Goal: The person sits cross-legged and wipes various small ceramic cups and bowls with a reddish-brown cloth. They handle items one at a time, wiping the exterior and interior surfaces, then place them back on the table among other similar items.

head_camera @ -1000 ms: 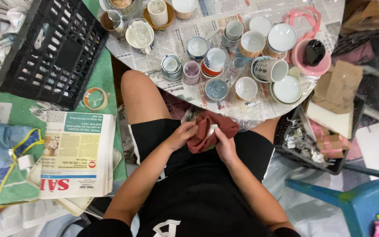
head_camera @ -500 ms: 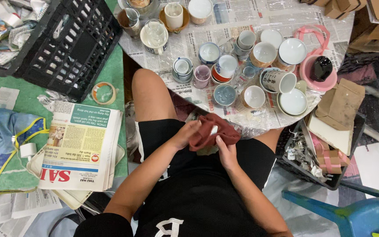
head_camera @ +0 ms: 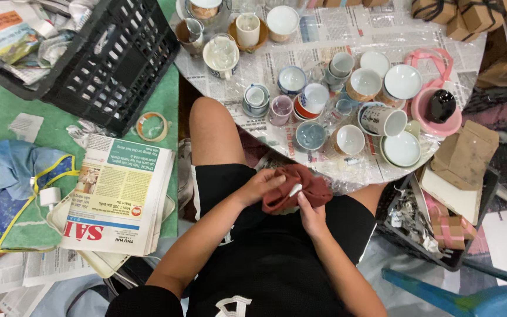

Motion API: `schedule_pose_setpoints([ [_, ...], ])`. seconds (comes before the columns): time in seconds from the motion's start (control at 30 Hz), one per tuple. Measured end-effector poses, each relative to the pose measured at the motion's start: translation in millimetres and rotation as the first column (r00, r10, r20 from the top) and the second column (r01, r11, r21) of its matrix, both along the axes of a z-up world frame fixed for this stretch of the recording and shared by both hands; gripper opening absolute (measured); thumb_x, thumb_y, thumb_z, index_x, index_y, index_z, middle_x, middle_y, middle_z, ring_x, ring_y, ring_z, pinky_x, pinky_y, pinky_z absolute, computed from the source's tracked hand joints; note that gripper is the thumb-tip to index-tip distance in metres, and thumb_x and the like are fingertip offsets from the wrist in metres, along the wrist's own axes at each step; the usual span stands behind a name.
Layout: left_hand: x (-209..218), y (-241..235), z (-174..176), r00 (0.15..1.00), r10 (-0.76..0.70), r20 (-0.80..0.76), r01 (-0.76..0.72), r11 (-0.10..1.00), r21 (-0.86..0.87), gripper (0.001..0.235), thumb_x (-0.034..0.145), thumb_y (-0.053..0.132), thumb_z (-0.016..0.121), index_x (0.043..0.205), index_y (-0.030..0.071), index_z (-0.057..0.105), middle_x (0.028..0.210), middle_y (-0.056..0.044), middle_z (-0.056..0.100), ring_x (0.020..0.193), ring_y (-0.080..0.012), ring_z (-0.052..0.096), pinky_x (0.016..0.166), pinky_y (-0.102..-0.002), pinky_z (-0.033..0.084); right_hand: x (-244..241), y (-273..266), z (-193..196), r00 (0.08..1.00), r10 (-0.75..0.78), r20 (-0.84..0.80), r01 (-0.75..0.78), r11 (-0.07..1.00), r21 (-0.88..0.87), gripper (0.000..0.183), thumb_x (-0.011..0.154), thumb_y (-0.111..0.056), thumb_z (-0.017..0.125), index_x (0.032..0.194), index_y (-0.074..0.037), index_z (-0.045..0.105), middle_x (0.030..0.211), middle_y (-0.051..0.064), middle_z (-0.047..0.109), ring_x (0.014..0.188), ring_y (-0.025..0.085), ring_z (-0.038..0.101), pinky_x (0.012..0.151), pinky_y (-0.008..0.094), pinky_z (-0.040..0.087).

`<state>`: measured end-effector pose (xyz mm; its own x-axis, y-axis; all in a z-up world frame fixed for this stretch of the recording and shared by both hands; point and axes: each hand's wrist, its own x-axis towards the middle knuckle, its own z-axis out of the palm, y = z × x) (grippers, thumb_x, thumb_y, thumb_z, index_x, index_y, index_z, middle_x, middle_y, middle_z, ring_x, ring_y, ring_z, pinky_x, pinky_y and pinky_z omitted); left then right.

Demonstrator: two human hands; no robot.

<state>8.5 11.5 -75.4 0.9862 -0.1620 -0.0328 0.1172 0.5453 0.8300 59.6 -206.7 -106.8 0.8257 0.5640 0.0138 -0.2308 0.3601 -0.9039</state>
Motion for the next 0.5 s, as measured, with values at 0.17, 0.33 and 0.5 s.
schedule_pose_setpoints([
  [0.17, -4.6, 2.5, 1.5, 0.994, -0.059, 0.087, 0.043, 0.985, 0.169, 0.044, 0.097, 0.03, 0.075, 0.126, -0.002, 0.065, 0.106, -0.005, 0.069, 0.08, -0.0082, 0.06, 0.066, -0.025, 0.047, 3.9, 8.1, 20.3, 1.0, -0.019, 0.021, 0.02, 0.998, -0.062, 0.049, 0.102, -0.015, 0.058, 0.147, -0.002, 0.044, 0.142, 0.011, 0.057, 0.128, 0.022, 0.059, 0.11, 0.039, 0.047],
  [0.33, -6.2, 3.2, 2.2, 0.999, -0.002, 0.044, -0.009, 0.966, 0.26, 0.042, 0.097, 0.03, 0.072, 0.124, -0.002, 0.067, 0.099, -0.007, 0.071, 0.071, -0.0091, 0.059, 0.056, -0.026, 0.045, 5.2, 4.1, 16.7, 0.996, -0.088, -0.018, 0.087, 0.994, -0.064, 0.043, 0.107, -0.015, 0.056, 0.145, 0.003, 0.048, 0.138, 0.015, 0.06, 0.124, 0.024, 0.061, 0.107, 0.041, 0.049],
  [0.5, -2.2, -0.8, -3.7, 0.993, 0.057, 0.102, -0.077, 0.975, 0.21, 0.039, 0.101, 0.031, 0.066, 0.125, 0.0, 0.067, 0.108, -0.002, 0.073, 0.095, -0.0057, 0.064, 0.081, -0.025, 0.052, 9.9, -5.9, -25.8, 0.978, -0.123, -0.169, 0.138, 0.987, 0.08, 0.049, 0.102, -0.019, 0.056, 0.146, -0.004, 0.042, 0.14, 0.009, 0.057, 0.127, 0.02, 0.057, 0.108, 0.038, 0.046],
])
